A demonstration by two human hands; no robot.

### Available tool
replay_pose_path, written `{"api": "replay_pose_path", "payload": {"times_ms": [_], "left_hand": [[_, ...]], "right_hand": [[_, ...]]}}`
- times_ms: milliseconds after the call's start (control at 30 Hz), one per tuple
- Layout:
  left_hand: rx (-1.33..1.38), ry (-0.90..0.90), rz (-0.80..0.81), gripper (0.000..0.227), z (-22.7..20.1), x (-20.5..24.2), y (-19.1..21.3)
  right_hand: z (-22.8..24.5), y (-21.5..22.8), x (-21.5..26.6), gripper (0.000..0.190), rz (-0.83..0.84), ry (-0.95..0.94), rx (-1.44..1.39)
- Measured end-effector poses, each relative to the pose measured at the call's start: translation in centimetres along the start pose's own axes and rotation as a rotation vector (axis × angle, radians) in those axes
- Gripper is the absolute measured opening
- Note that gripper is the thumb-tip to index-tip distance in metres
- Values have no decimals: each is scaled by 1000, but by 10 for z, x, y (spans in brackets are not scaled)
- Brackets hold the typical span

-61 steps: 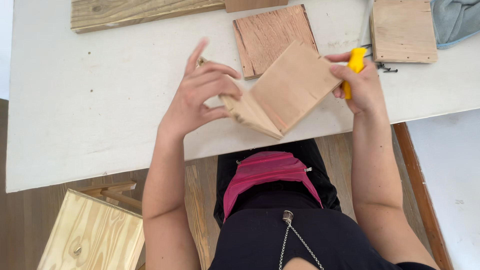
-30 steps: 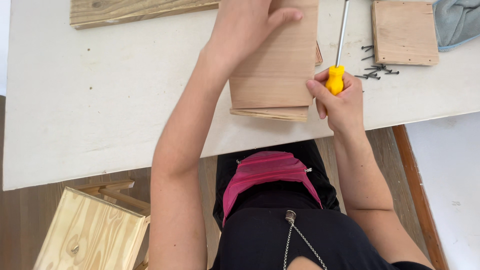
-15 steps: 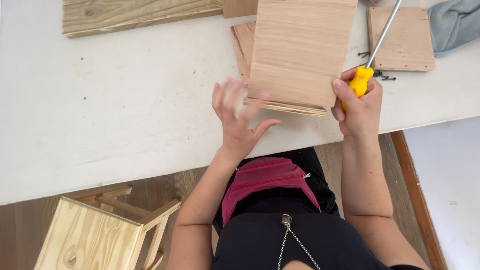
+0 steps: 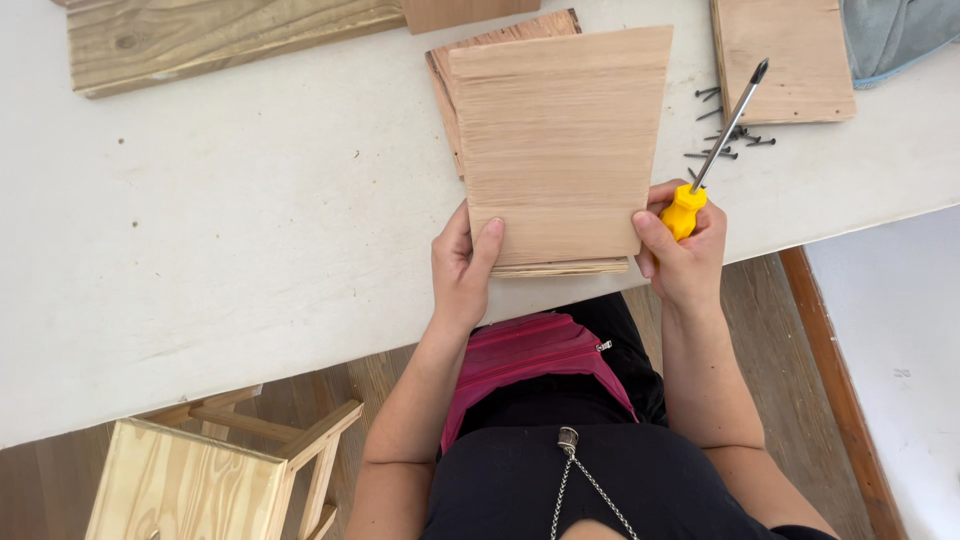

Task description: The person assembles a small wooden stool by aligning wooden panels and inserting screws. They use a yellow-handled screwdriver to tighten the screws and secure the joints. The person handles multiple wooden pieces and screws on a white work surface.

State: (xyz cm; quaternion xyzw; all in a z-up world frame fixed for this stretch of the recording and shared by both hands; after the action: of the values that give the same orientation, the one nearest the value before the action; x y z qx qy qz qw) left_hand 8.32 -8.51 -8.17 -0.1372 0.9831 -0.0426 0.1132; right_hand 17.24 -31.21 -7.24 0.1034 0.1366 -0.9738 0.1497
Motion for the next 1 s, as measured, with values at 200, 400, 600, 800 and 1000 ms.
{"api": "replay_pose_path", "payload": {"times_ms": [200,400,600,800,1000], "left_hand": [[5,-1,5,46,-4,0,-2],[17,23,-7,47,-3,-5,-5],[17,43,18,46,-19,-24,-6],[51,20,21,47,-28,-31,-7],[64,17,25,45,-29,-28,-7]], "right_hand": [[-10,0,1,24,-11,-17,-11],[-13,-1,4,34,-167,16,-118],[2,-12,-10,35,-188,79,-139],[5,-16,-15,31,-235,32,-149],[2,-15,-11,32,-236,55,-157]]}}
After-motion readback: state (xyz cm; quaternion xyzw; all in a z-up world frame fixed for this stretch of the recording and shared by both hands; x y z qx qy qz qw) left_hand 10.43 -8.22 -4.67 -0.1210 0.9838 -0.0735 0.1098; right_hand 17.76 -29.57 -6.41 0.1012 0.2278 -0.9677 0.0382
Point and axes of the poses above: each hand's wrist, its own x-axis away from the middle knuckle, its own y-axis out of the back of the hand, z = x × y, the point moved 7 cm from there along -x, towards the middle knuckle, and after that the axes turned 4 degrees about z, right-handed, at the moved point
